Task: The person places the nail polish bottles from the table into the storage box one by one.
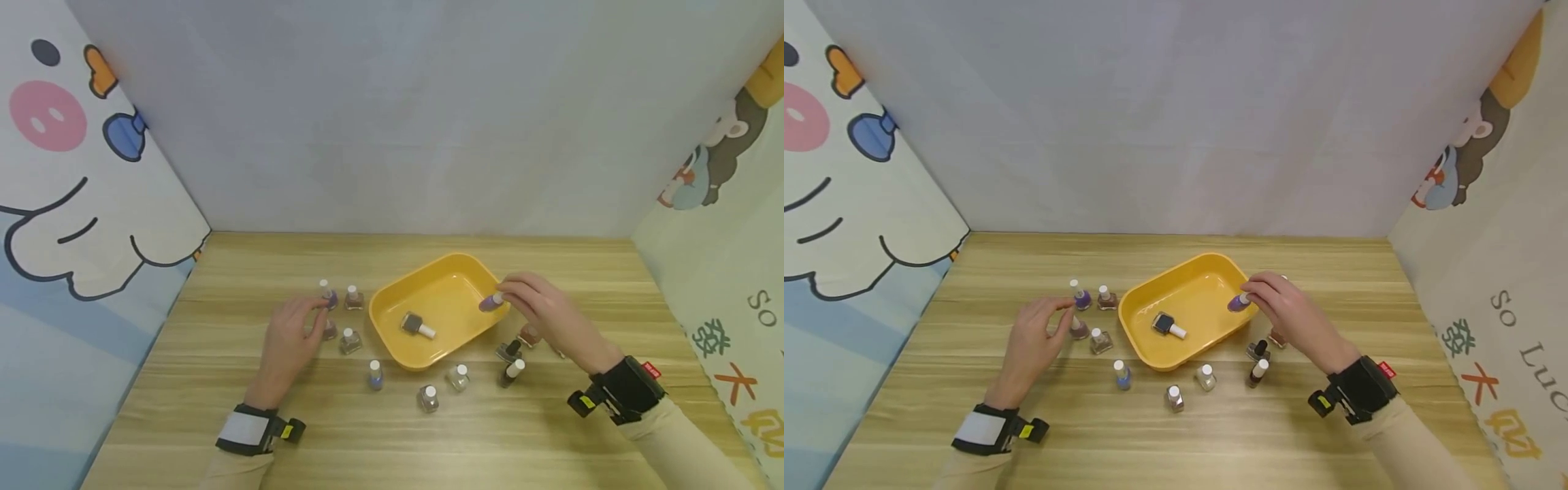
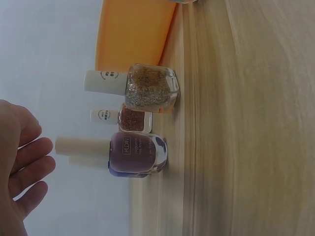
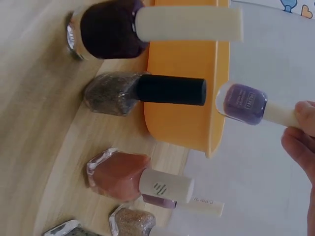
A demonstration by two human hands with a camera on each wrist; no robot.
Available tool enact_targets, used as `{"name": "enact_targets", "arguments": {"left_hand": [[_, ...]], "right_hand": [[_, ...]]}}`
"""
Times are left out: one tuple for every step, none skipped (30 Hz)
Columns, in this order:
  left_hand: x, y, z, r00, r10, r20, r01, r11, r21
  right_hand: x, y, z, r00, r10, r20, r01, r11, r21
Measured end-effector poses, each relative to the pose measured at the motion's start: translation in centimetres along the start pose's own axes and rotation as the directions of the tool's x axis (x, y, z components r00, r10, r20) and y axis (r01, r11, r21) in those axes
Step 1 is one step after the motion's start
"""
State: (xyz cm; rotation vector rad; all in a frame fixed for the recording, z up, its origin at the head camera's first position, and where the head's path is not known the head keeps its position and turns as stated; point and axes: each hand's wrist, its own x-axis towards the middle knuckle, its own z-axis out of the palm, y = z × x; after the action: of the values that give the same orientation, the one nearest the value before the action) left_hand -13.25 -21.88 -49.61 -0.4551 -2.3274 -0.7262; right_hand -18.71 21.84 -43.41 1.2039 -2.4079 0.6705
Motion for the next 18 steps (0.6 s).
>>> {"name": "enact_targets", "arguments": {"left_hand": [[0.0, 0.0, 0.0, 1.0, -0.001, 0.003, 0.001, 1.0, 0.002], [0.0, 0.1, 0.0, 1.0, -0.002, 0.006, 0.002, 1.0, 0.005], [-0.1, 0.1, 0.0, 1.0, -0.001, 0.008, 0.001, 1.0, 0.006], [-0.1, 0.2, 0.0, 1.0, 0.0, 0.01, 0.0, 1.0, 0.006], [-0.1, 0.2, 0.0, 1.0, 0.001, 0.011, -0.001, 1.0, 0.006], [-0.1, 0.3, 0.0, 1.0, 0.001, 0.011, -0.001, 1.0, 0.007], [-0.1, 0.3, 0.0, 1.0, 0.0, 0.011, -0.001, 1.0, 0.007], [-0.1, 0.3, 0.0, 1.0, -0.001, 0.01, 0.0, 1.0, 0.007], [-0.1, 0.3, 0.0, 1.0, 0.0, 0.008, 0.0, 1.0, 0.007], [-0.1, 0.4, 0.0, 1.0, 0.0, 0.007, 0.0, 1.0, 0.007], [-0.1, 0.4, 0.0, 1.0, 0.0, 0.006, 0.0, 1.0, 0.008], [-0.2, 0.4, 0.0, 1.0, 0.001, 0.005, -0.001, 1.0, 0.009], [-0.2, 0.4, 0.0, 1.0, 0.002, 0.003, -0.002, 1.0, 0.009], [-0.2, 0.4, 0.0, 1.0, 0.002, 0.002, -0.002, 1.0, 0.011], [-0.2, 0.3, 0.0, 1.0, 0.004, 0.001, -0.005, 1.0, 0.011], [-0.2, 0.3, 0.0, 1.0, 0.006, 0.001, -0.006, 1.0, 0.011], [-0.2, 0.3, 0.0, 1.0, 0.006, 0.001, -0.006, 1.0, 0.012], [-0.3, 0.3, 0.0, 1.0, 0.006, -0.001, -0.006, 1.0, 0.012]], "right_hand": [[0.3, 0.1, 0.2, 1.0, 0.016, 0.026, -0.016, 1.0, 0.008], [0.6, 0.2, 0.3, 0.998, 0.031, 0.053, -0.032, 0.999, 0.017], [0.9, 0.3, 0.4, 0.996, 0.04, 0.079, -0.043, 0.999, 0.027], [1.2, 0.5, 0.6, 0.994, 0.044, 0.101, -0.047, 0.998, 0.03], [1.5, 0.6, 0.7, 0.992, 0.044, 0.118, -0.048, 0.998, 0.035], [1.7, 0.7, 0.9, 0.99, 0.043, 0.131, -0.049, 0.998, 0.047], [1.9, 0.8, 1.0, 0.989, 0.036, 0.142, -0.045, 0.997, 0.056], [2.1, 0.9, 1.1, 0.987, 0.033, 0.156, -0.044, 0.997, 0.066], [2.3, 1.0, 1.3, 0.986, 0.031, 0.166, -0.045, 0.996, 0.08], [2.4, 1.2, 1.5, 0.984, 0.032, 0.177, -0.049, 0.995, 0.092], [2.5, 1.3, 1.7, 0.981, 0.037, 0.19, -0.058, 0.992, 0.109], [2.6, 1.4, 1.9, 0.978, 0.038, 0.204, -0.064, 0.991, 0.121], [2.7, 1.5, 2.1, 0.975, 0.039, 0.216, -0.068, 0.989, 0.128], [2.8, 1.6, 2.4, 0.973, 0.042, 0.229, -0.074, 0.988, 0.136], [2.9, 1.7, 2.5, 0.97, 0.038, 0.238, -0.072, 0.988, 0.139], [3.0, 1.7, 2.6, 0.968, 0.033, 0.247, -0.069, 0.988, 0.141], [3.2, 1.7, 2.7, 0.966, 0.03, 0.255, -0.068, 0.988, 0.14], [3.3, 1.7, 2.8, 0.965, 0.024, 0.262, -0.062, 0.989, 0.138]]}}
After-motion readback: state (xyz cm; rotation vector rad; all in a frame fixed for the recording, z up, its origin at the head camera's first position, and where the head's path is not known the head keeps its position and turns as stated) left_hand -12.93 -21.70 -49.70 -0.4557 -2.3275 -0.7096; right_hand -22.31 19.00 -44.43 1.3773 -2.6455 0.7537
